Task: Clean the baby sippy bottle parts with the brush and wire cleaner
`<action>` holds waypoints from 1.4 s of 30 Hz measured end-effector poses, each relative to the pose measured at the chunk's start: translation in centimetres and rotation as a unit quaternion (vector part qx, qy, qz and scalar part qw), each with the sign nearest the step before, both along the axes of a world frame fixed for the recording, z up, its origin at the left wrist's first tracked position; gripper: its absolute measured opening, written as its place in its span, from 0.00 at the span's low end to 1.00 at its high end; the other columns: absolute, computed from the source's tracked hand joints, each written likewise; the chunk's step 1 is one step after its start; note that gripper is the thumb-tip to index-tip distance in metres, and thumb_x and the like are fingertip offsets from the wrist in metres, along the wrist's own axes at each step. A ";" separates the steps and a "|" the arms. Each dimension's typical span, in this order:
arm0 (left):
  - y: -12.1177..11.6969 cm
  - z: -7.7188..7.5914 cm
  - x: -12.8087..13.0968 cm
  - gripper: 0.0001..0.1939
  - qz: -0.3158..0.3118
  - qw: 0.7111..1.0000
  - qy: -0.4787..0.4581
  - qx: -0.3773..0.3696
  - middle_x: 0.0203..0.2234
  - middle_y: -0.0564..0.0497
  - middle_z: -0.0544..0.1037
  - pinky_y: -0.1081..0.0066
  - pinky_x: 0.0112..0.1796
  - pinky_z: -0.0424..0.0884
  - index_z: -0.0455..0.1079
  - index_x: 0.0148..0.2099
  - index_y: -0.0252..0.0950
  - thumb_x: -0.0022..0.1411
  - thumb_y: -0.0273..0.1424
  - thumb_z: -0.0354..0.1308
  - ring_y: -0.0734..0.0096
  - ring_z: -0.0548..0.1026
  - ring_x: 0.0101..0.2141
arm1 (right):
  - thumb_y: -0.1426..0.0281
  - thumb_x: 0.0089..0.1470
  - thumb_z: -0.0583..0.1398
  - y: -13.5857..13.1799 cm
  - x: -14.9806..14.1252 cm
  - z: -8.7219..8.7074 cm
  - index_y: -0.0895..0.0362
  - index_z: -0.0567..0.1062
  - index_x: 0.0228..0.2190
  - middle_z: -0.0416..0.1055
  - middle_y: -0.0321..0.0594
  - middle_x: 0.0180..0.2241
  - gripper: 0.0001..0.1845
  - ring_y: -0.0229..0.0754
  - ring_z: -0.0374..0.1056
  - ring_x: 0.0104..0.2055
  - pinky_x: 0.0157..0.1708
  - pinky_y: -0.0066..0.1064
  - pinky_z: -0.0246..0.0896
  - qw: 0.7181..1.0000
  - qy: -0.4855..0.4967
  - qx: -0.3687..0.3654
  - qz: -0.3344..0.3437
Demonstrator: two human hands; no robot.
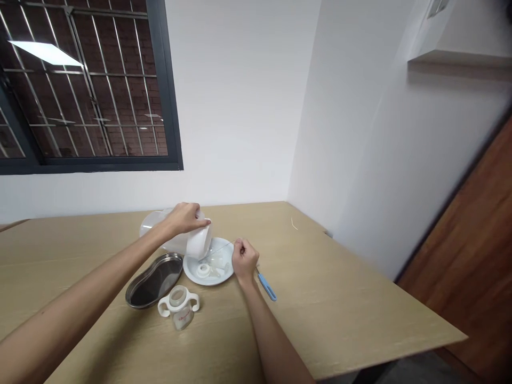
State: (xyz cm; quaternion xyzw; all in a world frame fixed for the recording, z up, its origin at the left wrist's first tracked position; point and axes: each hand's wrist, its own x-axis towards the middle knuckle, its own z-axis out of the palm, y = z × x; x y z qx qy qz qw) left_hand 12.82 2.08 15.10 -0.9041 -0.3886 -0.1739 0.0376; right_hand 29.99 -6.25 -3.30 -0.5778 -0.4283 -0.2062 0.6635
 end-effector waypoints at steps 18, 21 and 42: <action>0.9 0.7 0.1 0.24 -0.001 1.000 -0.023 0.011 0.27 0.43 0.78 0.68 0.27 0.56 0.70 0.32 0.37 0.57 0.55 0.56 0.56 0.75 0.30 | 0.64 0.63 0.51 -0.1 0.1 0.1 0.53 0.58 0.17 0.53 0.28 0.15 0.23 0.34 0.47 0.19 0.22 0.28 0.45 1.000 0.000 -0.003 0.004; 0.9 0.7 -0.9 0.25 0.008 1.000 -0.011 0.008 0.27 0.43 0.78 0.68 0.27 0.57 0.70 0.31 0.37 0.56 0.56 0.57 0.55 0.75 0.31 | 0.64 0.63 0.52 0.0 0.0 -0.1 0.53 0.58 0.17 0.54 0.29 0.15 0.22 0.34 0.48 0.19 0.23 0.28 0.45 1.000 0.004 -0.007 0.009; 1.2 -0.2 -0.2 0.26 0.020 0.999 -0.035 0.000 0.27 0.43 0.78 0.68 0.27 0.56 0.71 0.32 0.36 0.56 0.56 0.56 0.56 0.74 0.31 | 0.64 0.64 0.51 -0.2 -0.1 0.0 0.53 0.59 0.17 0.54 0.28 0.15 0.23 0.34 0.48 0.19 0.22 0.28 0.46 1.000 -0.008 -0.007 0.010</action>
